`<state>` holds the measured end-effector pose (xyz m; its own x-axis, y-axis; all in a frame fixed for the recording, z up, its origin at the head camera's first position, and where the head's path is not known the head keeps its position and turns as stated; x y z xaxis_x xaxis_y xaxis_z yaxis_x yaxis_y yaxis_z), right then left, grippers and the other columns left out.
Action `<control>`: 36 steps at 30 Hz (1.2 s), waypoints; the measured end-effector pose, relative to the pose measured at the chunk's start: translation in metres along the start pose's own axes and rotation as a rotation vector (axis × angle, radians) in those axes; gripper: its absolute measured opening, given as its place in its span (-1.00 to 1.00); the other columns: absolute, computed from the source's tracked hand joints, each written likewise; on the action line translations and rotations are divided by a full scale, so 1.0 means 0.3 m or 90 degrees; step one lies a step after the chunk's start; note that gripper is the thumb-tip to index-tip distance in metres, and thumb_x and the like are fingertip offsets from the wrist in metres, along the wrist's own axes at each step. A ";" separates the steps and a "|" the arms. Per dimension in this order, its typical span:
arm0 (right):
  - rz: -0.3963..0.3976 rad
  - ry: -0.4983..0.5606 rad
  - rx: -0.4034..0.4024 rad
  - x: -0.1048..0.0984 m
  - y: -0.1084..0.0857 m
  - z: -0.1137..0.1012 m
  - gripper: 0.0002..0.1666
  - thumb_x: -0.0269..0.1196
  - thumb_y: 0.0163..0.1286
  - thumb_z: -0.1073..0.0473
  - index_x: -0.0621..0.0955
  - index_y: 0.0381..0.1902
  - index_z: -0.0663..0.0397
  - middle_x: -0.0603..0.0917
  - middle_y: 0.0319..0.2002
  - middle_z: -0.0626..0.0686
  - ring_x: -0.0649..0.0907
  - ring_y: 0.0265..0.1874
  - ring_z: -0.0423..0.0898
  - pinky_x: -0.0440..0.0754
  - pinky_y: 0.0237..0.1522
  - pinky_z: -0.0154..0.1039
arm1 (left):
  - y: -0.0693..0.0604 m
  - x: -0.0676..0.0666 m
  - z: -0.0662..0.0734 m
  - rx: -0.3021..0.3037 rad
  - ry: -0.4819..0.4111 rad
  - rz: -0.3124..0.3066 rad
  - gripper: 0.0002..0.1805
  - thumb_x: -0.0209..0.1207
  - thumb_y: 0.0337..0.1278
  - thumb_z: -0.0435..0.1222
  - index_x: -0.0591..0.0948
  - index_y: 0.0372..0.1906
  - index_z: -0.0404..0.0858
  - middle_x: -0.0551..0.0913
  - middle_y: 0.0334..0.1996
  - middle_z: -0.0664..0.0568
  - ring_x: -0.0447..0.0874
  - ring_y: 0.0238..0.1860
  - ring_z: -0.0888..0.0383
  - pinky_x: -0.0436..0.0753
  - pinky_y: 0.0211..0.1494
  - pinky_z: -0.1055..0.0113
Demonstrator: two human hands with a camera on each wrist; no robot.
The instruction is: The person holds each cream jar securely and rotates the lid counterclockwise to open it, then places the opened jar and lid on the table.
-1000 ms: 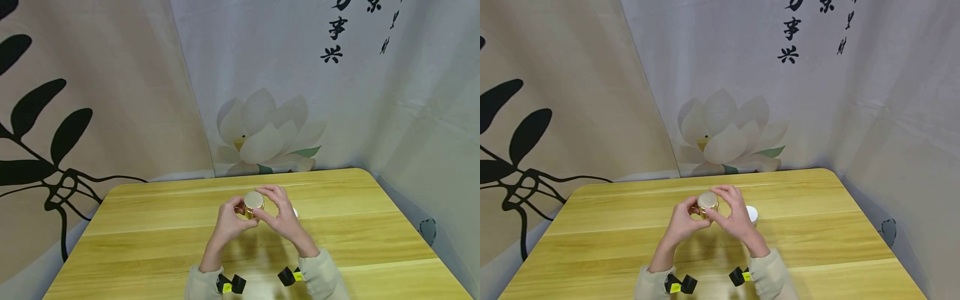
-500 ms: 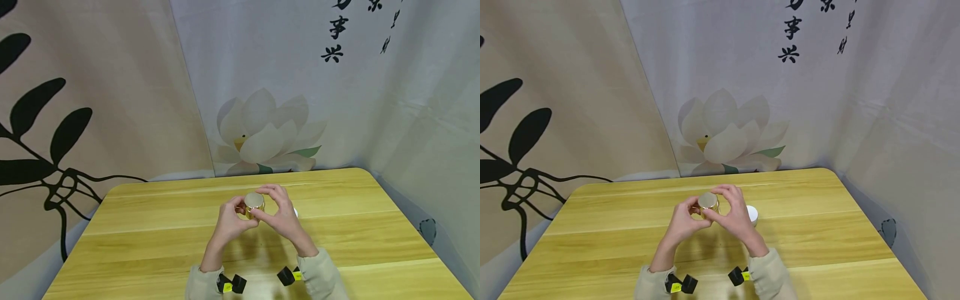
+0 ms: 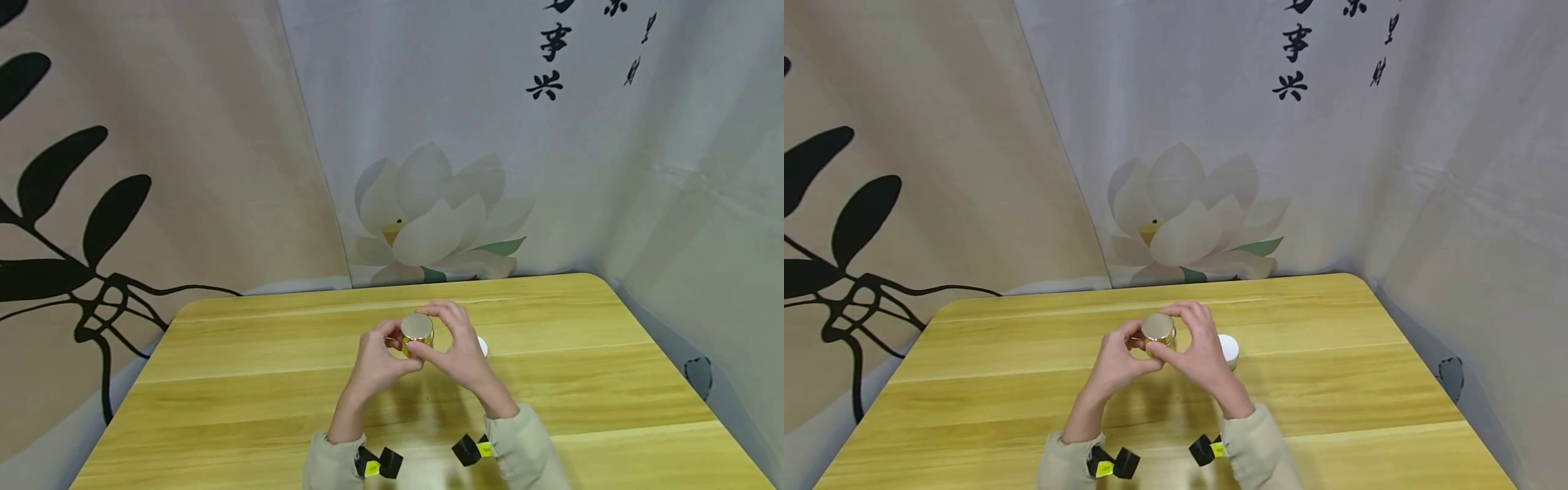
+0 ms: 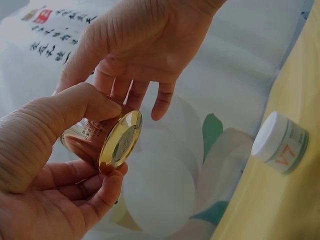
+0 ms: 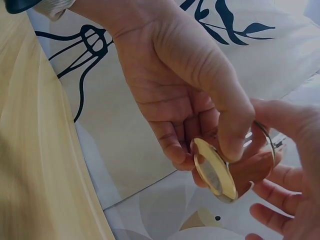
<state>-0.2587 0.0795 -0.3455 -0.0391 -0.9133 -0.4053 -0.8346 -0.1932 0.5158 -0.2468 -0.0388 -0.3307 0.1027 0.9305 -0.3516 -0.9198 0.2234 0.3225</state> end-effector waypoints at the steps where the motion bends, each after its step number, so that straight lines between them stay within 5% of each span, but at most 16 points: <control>1: 0.000 0.001 -0.003 0.000 0.001 -0.001 -0.48 0.43 0.05 0.20 0.58 0.02 0.06 0.50 0.08 0.08 0.35 0.15 0.04 0.31 0.08 0.22 | 0.000 0.000 -0.001 0.003 0.001 0.001 -0.62 0.33 -0.35 -0.59 0.57 -0.23 -0.53 0.50 -0.48 -0.01 0.47 -0.42 -0.01 0.45 -0.37 0.49; 9: 0.001 0.027 -0.027 -0.003 0.004 -0.013 -0.47 0.40 0.08 0.26 0.57 0.06 0.10 0.50 0.07 0.08 0.37 0.11 0.02 0.33 0.05 0.14 | 0.022 0.024 -0.131 0.006 0.009 0.013 -0.57 0.42 -0.38 -0.50 0.61 -0.20 -0.40 0.51 -0.45 0.02 0.46 -0.41 0.11 0.47 -0.36 0.47; 18: 0.012 0.024 -0.026 -0.016 0.002 -0.015 -0.43 0.39 0.08 0.25 0.55 0.10 0.05 0.50 0.05 0.01 0.39 0.03 -0.02 0.34 -0.06 -0.06 | 0.017 0.023 -0.136 0.012 0.004 0.014 -0.55 0.44 -0.36 -0.45 0.61 -0.17 -0.39 0.55 -0.40 0.00 0.46 -0.38 0.11 0.51 -0.33 0.40; 24: 0.035 0.027 -0.023 -0.038 0.001 -0.031 -0.44 0.40 0.05 0.29 0.54 0.06 0.15 0.54 0.01 0.06 0.47 -0.03 -0.07 0.41 -0.09 -0.13 | 0.005 -0.001 -0.059 -0.011 0.009 0.015 -0.60 0.35 -0.33 -0.56 0.59 -0.18 -0.51 0.57 -0.39 -0.06 0.49 -0.37 0.00 0.52 -0.33 0.38; 30: 0.071 0.024 -0.052 -0.064 -0.003 -0.031 -0.44 0.42 -0.01 0.38 0.55 0.02 0.19 0.57 -0.05 0.10 0.51 -0.11 -0.08 0.50 -0.14 -0.20 | 0.015 0.003 -0.160 -0.016 0.005 0.030 -0.53 0.42 -0.36 -0.49 0.60 -0.14 -0.42 0.59 -0.37 -0.02 0.48 -0.37 0.12 0.52 -0.34 0.43; 36: 0.092 0.050 -0.069 -0.107 -0.015 -0.105 -0.45 0.38 -0.09 0.56 0.49 -0.06 0.48 0.55 -0.12 0.31 0.52 -0.14 -0.08 0.52 -0.13 -0.27 | 0.011 -0.009 -0.174 -0.014 -0.004 0.033 -0.51 0.44 -0.38 -0.45 0.61 -0.13 -0.40 0.58 -0.35 -0.03 0.47 -0.36 0.14 0.58 -0.28 0.18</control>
<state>-0.2364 0.0985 -0.3109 -0.1074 -0.9587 -0.2633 -0.7593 -0.0919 0.6443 -0.2698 -0.0556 -0.3746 0.0569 0.9425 -0.3292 -0.9319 0.1685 0.3213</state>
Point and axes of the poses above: each hand's wrist, its own y-axis towards the middle knuckle, its own x-axis out of the palm, z = x × y, the point moved 10 cm from there along y, towards the middle knuckle
